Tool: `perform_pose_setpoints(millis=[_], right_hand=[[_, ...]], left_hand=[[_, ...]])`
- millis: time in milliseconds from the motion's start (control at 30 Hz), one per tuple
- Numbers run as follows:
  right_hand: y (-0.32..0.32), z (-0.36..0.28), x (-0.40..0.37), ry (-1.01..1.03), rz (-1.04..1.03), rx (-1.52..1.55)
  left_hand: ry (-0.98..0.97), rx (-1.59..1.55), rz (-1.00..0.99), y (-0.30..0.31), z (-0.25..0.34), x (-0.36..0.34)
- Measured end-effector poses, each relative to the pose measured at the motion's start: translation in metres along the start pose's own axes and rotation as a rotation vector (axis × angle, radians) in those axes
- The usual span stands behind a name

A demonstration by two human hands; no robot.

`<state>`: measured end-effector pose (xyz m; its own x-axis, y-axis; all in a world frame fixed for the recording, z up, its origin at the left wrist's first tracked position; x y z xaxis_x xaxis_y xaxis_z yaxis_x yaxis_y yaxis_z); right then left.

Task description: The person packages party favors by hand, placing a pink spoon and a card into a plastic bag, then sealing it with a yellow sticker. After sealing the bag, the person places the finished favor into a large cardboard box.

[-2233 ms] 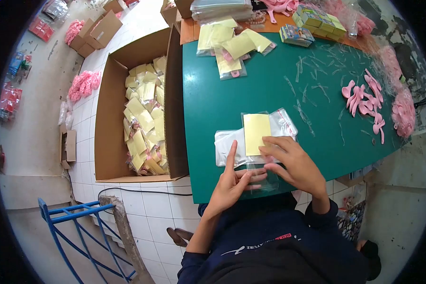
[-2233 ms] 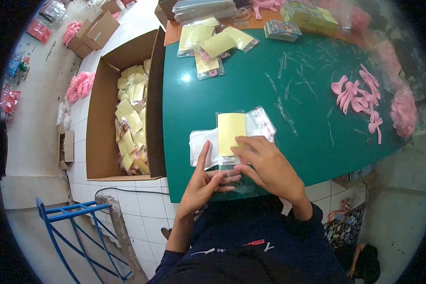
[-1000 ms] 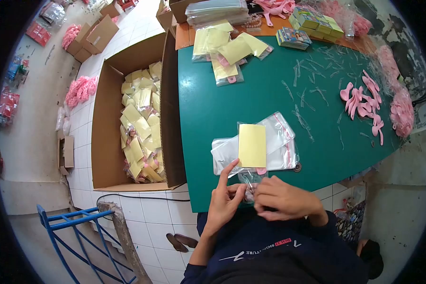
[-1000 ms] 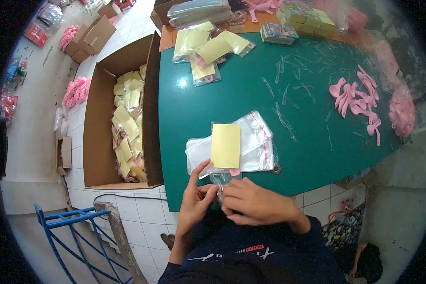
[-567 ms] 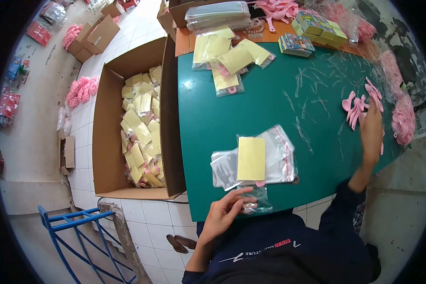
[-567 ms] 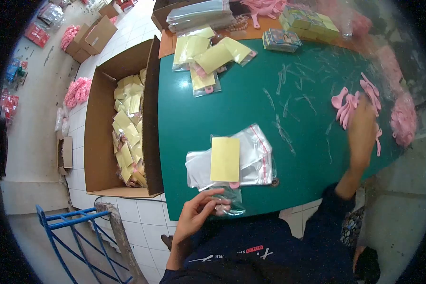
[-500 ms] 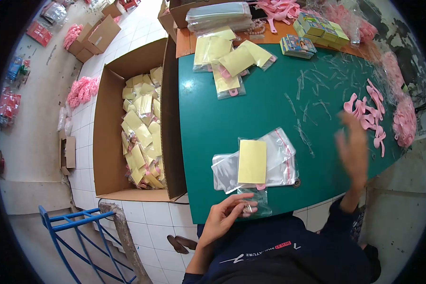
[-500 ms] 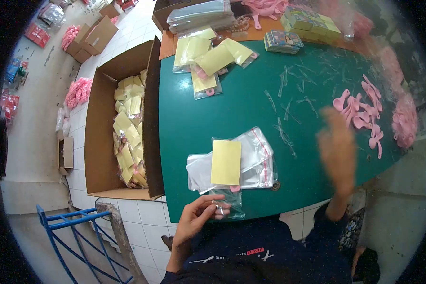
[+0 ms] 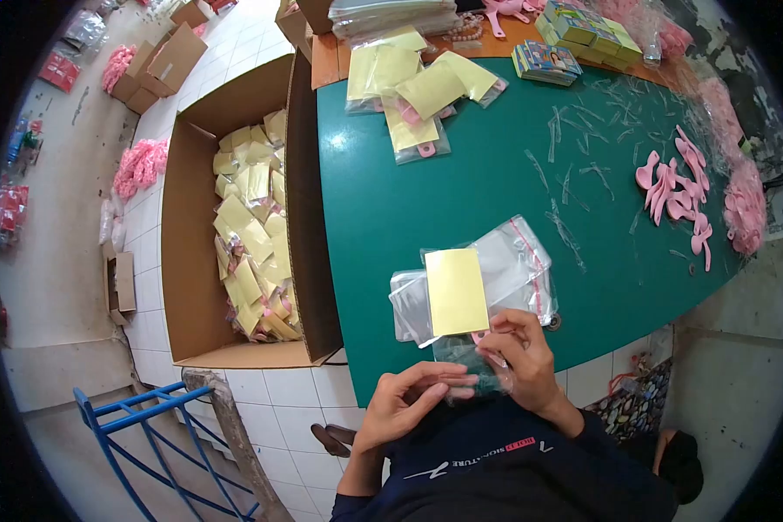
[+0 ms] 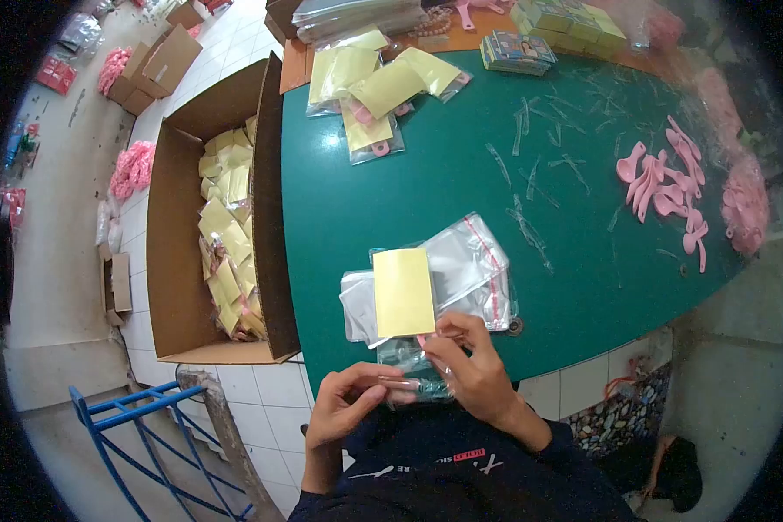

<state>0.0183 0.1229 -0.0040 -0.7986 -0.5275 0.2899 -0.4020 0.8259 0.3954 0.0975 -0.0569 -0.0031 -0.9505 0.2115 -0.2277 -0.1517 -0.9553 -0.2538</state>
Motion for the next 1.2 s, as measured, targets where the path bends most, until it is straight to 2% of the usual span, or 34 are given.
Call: perform_pose_setpoints(millis=[67,167,200,300,333,433,533,633,733,833,933,1033,1200], right_hand=[[0.005,0.001,0.001,-0.049,0.013,0.072],[0.014,0.000,0.003,-0.069,-0.011,0.138],[0.016,0.000,0.004,-0.062,-0.029,0.143],[0.020,0.002,0.005,-0.120,-0.054,0.176],[0.022,0.003,0.004,-0.154,-0.057,0.190],[0.028,0.004,0.002,-0.215,-0.081,0.217],[0.021,0.009,-0.001,-0.413,0.038,0.532],[0.024,0.010,0.001,-0.473,-0.038,0.438],[0.016,0.008,0.000,-0.609,0.084,0.569],[0.013,0.007,0.001,-0.653,0.113,0.574],[0.009,0.004,0.001,-0.681,0.182,0.592],[0.008,0.004,0.000,-0.658,0.222,0.606],[0.006,0.006,-0.002,-0.602,0.166,0.547]], left_hand=[[0.046,-0.105,-0.022,0.002,0.001,-0.007],[0.057,0.311,0.179,0.003,0.004,-0.005],[-0.004,0.410,0.288,-0.002,0.000,0.000],[-0.113,0.798,0.229,-0.006,0.006,0.013],[-0.100,0.829,0.261,-0.006,0.008,0.016],[-0.166,0.872,0.347,-0.005,0.006,0.017],[-0.069,0.782,0.399,-0.011,0.010,0.015],[-0.005,0.696,0.413,-0.014,0.007,0.016],[-0.065,0.750,0.451,-0.016,0.005,0.018],[0.030,0.699,0.463,-0.016,-0.002,0.016],[0.111,0.449,0.576,-0.021,-0.005,0.017],[0.102,0.376,0.623,-0.024,-0.004,0.019],[0.126,0.524,0.541,-0.019,-0.010,0.015]])
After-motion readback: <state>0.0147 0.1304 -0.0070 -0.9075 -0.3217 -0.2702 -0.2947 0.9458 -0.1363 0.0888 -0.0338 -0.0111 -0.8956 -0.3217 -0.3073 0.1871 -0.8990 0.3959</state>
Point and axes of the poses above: each hand's wrist, its own x-axis towards the middle knuckle, its own y-axis out of the back of the hand, z = x × y, the point moved 1 cm from there along x, towards the middle knuckle, and after that the axes turned 12 degrees about x, right-handed, at the moved point
